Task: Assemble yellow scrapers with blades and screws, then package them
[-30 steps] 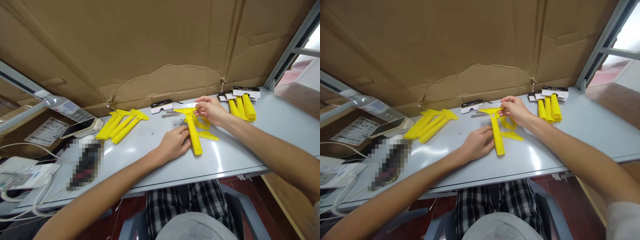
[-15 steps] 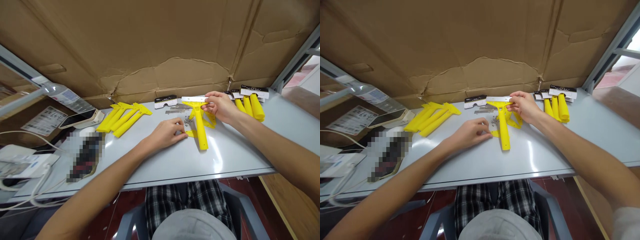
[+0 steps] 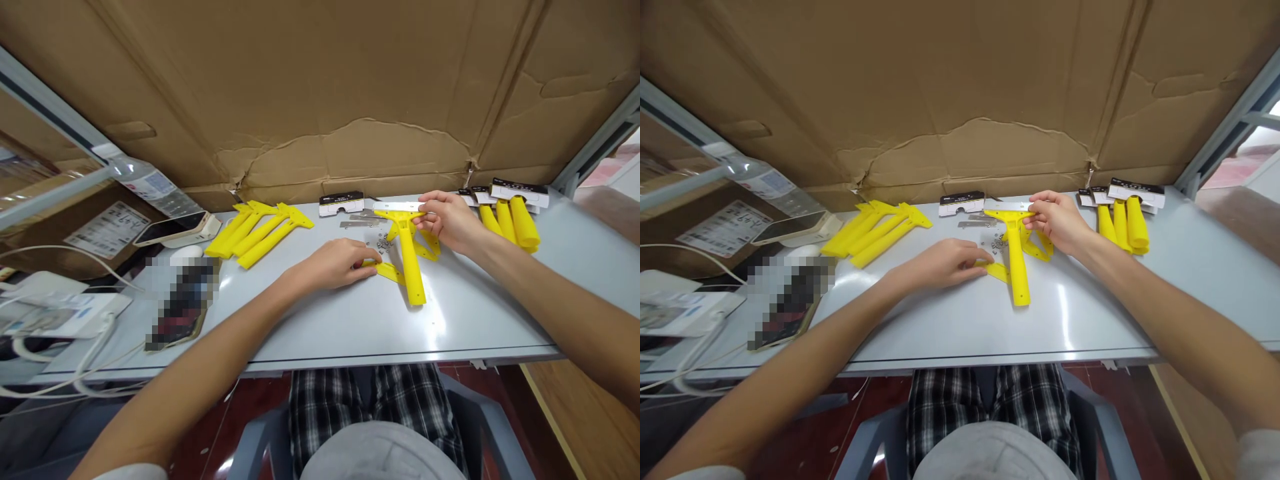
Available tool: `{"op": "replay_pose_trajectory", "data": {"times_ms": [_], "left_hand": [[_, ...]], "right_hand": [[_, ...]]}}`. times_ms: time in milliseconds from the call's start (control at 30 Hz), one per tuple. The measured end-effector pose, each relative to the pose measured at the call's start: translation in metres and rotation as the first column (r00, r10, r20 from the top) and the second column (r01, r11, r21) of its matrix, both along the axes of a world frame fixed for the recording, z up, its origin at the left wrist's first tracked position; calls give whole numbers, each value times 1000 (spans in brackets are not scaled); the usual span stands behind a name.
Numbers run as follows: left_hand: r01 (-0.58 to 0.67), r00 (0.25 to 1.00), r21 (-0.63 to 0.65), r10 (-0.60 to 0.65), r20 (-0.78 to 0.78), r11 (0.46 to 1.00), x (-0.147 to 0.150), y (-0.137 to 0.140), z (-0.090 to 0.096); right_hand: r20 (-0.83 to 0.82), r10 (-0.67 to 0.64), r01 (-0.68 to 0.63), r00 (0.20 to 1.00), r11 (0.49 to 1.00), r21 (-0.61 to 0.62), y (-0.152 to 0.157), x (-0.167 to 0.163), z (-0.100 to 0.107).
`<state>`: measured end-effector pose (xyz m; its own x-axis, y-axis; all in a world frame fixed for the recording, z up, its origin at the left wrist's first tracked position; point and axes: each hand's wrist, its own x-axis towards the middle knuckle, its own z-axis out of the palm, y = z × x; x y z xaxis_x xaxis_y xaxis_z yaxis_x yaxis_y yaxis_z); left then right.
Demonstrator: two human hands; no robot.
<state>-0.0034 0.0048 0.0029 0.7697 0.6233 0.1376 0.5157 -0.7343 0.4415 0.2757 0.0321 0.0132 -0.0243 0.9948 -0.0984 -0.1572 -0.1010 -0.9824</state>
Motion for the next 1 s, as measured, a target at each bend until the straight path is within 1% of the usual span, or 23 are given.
{"op": "replay_pose_trajectory", "data": {"times_ms": [133, 367, 567, 667, 767, 900, 1000], "left_hand": [[16, 1000, -23, -16, 2, 1000, -4, 3, 3], [-20, 998, -27, 18, -58, 999, -13, 10, 7], [-3, 1000, -42, 2, -22, 999, -17, 14, 7], [-38, 999, -84, 37, -15, 996, -19, 15, 8], [-49, 999, -125, 48, -13, 991, -23, 18, 12], [-2, 1000, -103, 2, 5, 995, -31, 24, 21], [-45, 999, -169, 46, -1, 985, -36, 26, 28]], "right_hand": [[-2, 5, -5, 1000, 1000, -10, 0, 0, -1], [-2, 5, -5, 1000, 1000, -16, 0, -2, -4], [22, 29, -28, 999, 998, -50, -4, -6, -6], [25, 34, -32, 999, 998, -54, -6, -9, -5], [27, 40, -38, 999, 998, -58, -8, -11, -5], [24, 31, -30, 999, 998, -54, -8, -12, -5], [24, 22, -20, 999, 997, -70, -8, -12, -5]]}}
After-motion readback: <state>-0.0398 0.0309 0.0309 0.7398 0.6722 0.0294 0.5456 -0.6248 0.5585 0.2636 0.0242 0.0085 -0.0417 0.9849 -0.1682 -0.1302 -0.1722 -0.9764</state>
